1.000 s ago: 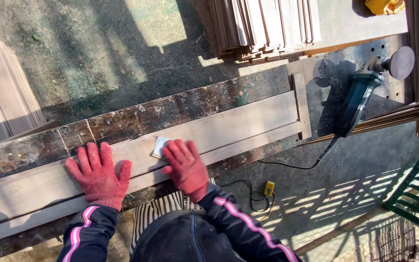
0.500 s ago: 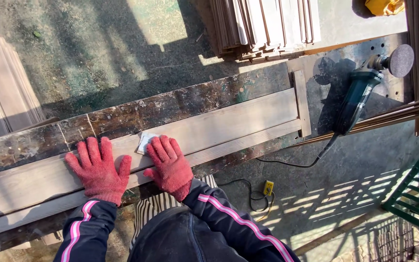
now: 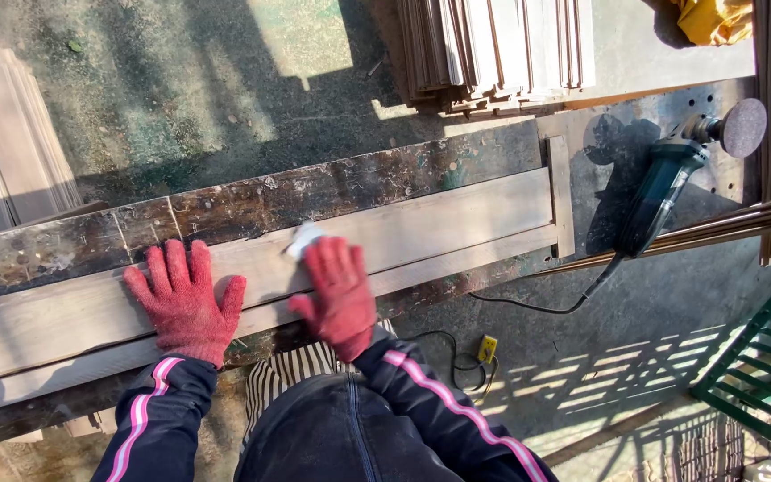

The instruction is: Sanding a wooden plank using an angle grinder with a sanding disc and a hand sanding block.

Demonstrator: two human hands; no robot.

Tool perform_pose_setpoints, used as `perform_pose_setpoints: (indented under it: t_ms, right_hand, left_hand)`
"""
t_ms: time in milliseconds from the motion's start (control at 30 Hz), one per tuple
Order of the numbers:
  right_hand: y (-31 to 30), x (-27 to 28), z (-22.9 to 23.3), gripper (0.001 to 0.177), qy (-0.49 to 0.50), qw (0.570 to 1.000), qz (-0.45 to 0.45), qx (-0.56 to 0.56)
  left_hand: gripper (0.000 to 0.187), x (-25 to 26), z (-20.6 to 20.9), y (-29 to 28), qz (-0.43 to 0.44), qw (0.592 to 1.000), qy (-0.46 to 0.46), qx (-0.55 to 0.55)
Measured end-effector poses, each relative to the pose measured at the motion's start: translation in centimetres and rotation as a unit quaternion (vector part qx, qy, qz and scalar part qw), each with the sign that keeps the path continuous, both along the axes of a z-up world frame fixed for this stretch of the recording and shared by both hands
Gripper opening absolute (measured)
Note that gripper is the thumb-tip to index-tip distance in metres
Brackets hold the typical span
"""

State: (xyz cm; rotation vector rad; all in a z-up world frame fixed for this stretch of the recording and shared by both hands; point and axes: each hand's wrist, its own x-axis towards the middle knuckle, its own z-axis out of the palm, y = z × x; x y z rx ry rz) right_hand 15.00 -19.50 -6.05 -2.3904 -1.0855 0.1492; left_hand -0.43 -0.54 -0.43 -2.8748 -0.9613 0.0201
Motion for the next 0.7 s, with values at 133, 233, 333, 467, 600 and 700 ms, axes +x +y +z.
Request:
perform_pose_setpoints:
  t_ms: [133, 233, 333, 467, 600, 700]
  right_hand:
    - [-1.3, 5.8, 2.5, 0.076, -0.001, 0.997, 0.054, -0.061]
    - [-9.5, 18.0, -0.8, 0.068, -0.038, 0.982, -0.090, -0.164]
    - [-11.8, 19.4, -3.2, 0.068, -0.064, 0.957, -0.194, -0.207]
    - [-1.8, 3.2, 0.4, 0.082, -0.012, 1.000, -0.002, -0.001]
    - [-2.2, 2.8, 0.0, 0.081, 0.002, 0.997, 0.081, -0.005]
    - [-10.2, 14.0, -0.7, 0.074, -0.055, 0.996, -0.027, -0.070]
  left_hand:
    - [0.077, 0.7, 0.3, 0.8, -0.005, 1.000, -0.008, -0.004]
    - [0.077, 0.8, 0.4, 0.4, -0.006, 1.000, -0.012, -0.005]
    - [0.076, 0.8, 0.9, 0.7, -0.010, 1.000, -0.013, 0.010]
    - [0.078, 0.7, 0.4, 0.6, -0.016, 1.000, -0.019, 0.010]
    - [0.078, 1.2, 1.1, 0.9, -0.026, 0.999, -0.028, 0.014]
    - [0.072, 1.3, 1.4, 0.4, -0.041, 0.996, -0.066, -0.040]
